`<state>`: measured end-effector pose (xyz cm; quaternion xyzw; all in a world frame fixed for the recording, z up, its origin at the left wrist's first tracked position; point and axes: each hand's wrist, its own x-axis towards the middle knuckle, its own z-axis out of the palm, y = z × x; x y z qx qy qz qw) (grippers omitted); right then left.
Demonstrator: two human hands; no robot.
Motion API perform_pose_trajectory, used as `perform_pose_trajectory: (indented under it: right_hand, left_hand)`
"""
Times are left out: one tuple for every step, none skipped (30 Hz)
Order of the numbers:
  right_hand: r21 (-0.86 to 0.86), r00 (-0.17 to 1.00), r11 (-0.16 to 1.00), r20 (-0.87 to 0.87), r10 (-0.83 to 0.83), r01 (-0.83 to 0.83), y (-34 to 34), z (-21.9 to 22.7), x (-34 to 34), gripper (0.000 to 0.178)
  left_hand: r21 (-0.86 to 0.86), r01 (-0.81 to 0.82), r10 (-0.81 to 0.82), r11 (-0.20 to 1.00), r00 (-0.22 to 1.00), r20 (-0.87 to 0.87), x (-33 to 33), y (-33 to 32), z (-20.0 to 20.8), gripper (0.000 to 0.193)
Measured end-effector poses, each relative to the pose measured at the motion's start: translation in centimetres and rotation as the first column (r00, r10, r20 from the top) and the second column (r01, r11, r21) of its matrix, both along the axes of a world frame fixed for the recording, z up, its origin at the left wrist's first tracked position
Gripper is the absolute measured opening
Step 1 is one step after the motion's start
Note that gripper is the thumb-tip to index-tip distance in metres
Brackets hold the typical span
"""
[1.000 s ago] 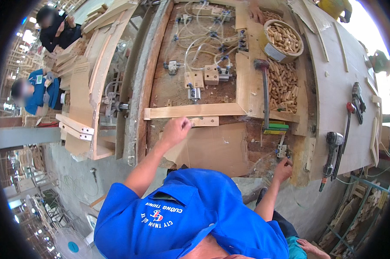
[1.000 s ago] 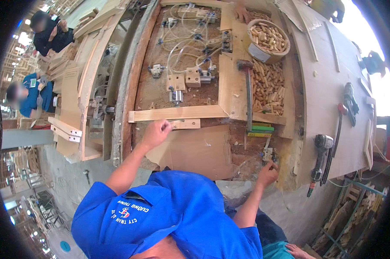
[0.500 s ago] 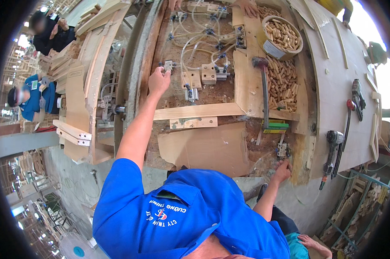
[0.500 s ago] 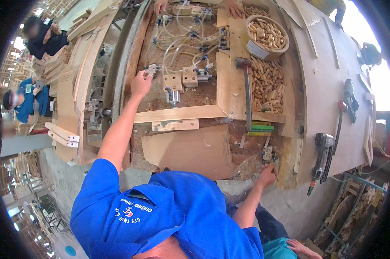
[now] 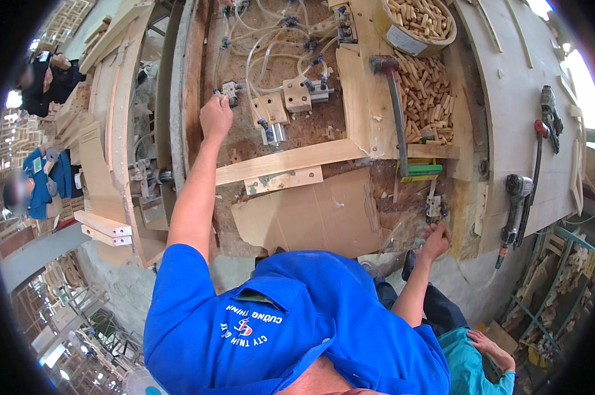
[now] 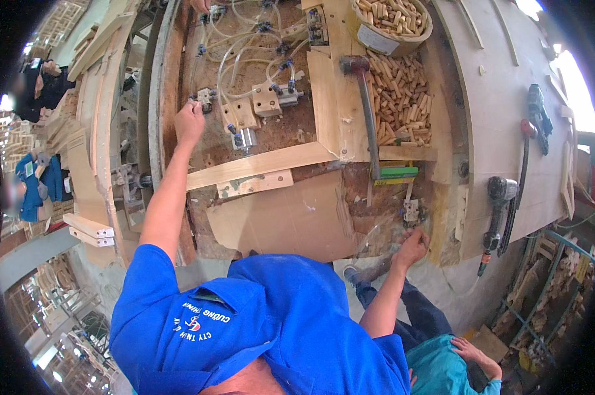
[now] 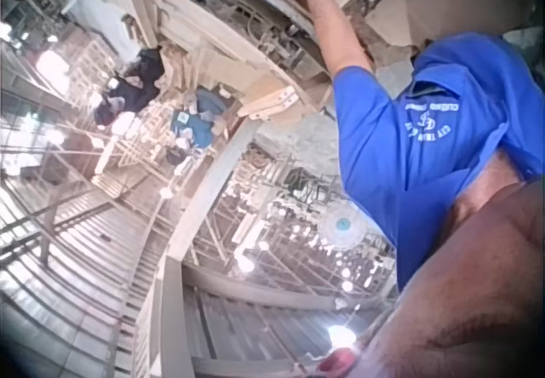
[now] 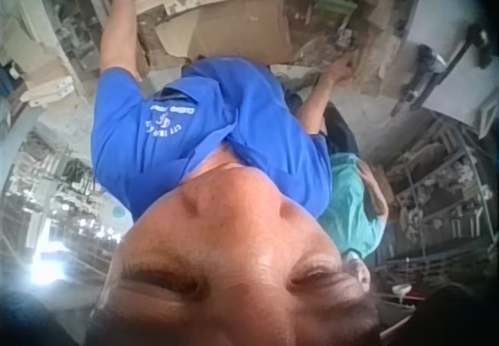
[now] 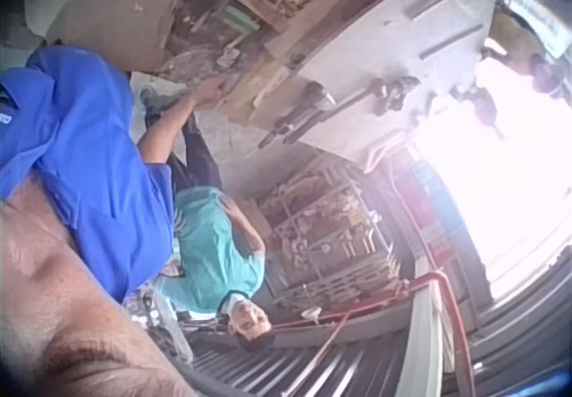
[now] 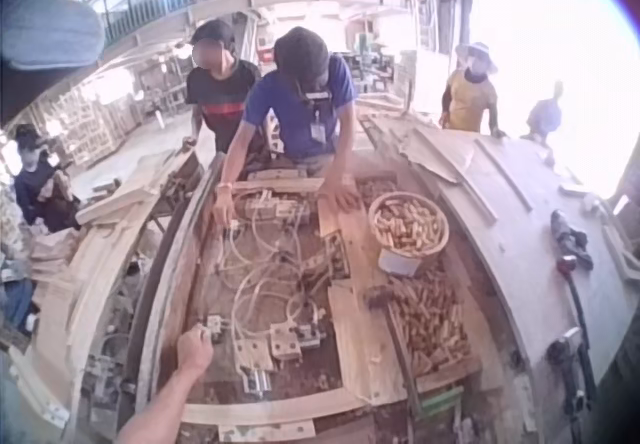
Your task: The person assembles wooden frames by aligning two pieces, tapping them together with a hammer, and securing them with a nail gun. The person repeats this process for multiple frames on a workbench.
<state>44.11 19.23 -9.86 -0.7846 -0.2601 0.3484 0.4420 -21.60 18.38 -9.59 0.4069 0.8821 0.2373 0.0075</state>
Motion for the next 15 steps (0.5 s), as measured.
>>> perform_pose_trajectory:
  right_hand:
    - [-0.003, 1.000, 1.000, -0.004, 0.012, -0.012, 0.1, 0.0, 0.0, 0.020]
    - [-0.006, 1.000, 1.000, -0.008, 0.023, -0.023, 0.2, 0.1, 0.0, 0.020]
    - [-0.009, 0.999, 0.999, -0.009, 0.034, -0.034, 0.2, 0.1, 0.1, 0.020]
    - [-0.009, 0.999, 0.999, 0.007, 0.037, -0.037, 0.2, 0.1, 0.1, 0.019]
    - [-0.009, 0.999, 0.999, 0.023, 0.041, -0.040, 0.3, 0.0, 0.0, 0.019]
    - [-0.007, 0.999, 0.999, 0.035, 0.038, -0.038, 0.3, -0.1, -0.1, 0.019]
    - [-0.009, 0.998, 1.000, 0.050, 0.030, -0.029, 0.2, -0.1, -0.1, 0.019]
    - [-0.011, 0.998, 1.000, 0.064, 0.021, -0.020, 0.1, -0.1, -0.1, 0.020]
    - [-0.014, 0.997, 1.000, 0.077, 0.016, -0.015, 0.1, -0.2, -0.2, 0.021]
    - [-0.019, 0.996, 0.999, 0.086, 0.027, -0.025, 0.1, -0.2, -0.2, 0.021]
    - [-0.026, 0.995, 0.999, 0.094, 0.038, -0.035, 0.1, -0.2, -0.2, 0.021]
    - [-0.032, 0.993, 0.998, 0.104, 0.058, -0.055, 0.4, -0.1, -0.1, 0.022]
    - [-0.018, 0.993, 0.998, 0.104, 0.056, -0.055, 0.4, -0.3, 0.0, 0.022]
    - [-0.004, 0.993, 0.998, 0.104, 0.055, -0.055, 0.4, -0.4, 0.1, 0.023]
    - [0.010, 0.992, 0.998, 0.111, 0.057, -0.059, 0.4, -0.5, 0.2, 0.023]
  left_hand:
    - [-0.017, 0.018, -0.018, 1.000, 1.000, -0.019, -0.4, 0.2, 0.0, 0.028]
    - [-0.019, 0.019, -0.019, 1.000, 1.000, -0.017, -0.8, 0.4, 0.0, 0.028]
    - [-0.021, 0.028, -0.029, 0.999, 0.999, -0.044, -0.8, 0.6, -0.2, 0.027]
    - [-0.024, 0.038, -0.039, 0.999, 0.997, -0.070, -0.7, 0.7, -0.5, 0.027]
    - [-0.027, 0.047, -0.049, 0.999, 0.994, -0.097, -0.5, 0.7, -0.8, 0.026]
    - [0.041, 0.074, -0.068, 0.996, 0.990, -0.127, -0.2, 0.7, -1.1, 0.025]
    - [0.108, 0.102, -0.084, 0.989, 0.984, -0.158, 0.1, 0.4, -1.5, 0.025]
    - [0.173, 0.132, -0.099, 0.976, 0.977, -0.189, 0.4, 0.1, -1.8, 0.024]
    - [0.181, 0.131, -0.098, 0.975, 0.978, -0.184, 0.6, 0.0, -1.9, 0.025]
    - [0.189, 0.131, -0.097, 0.973, 0.979, -0.178, 0.6, -0.1, -1.9, 0.025]
    - [0.195, 0.130, -0.096, 0.972, 0.980, -0.173, 0.4, 0.0, -1.9, 0.026]
    - [0.143, 0.138, -0.117, 0.980, 0.982, -0.148, -0.1, -0.3, -1.6, 0.026]
    - [0.091, 0.154, -0.143, 0.984, 0.983, -0.118, -1.0, -0.1, -1.1, 0.026]
    - [0.039, 0.170, -0.166, 0.985, 0.982, -0.086, -1.7, 0.0, -0.8, 0.026]
    - [0.042, 0.129, -0.129, 0.991, 0.992, -0.016, -1.7, 0.2, -0.6, 0.026]
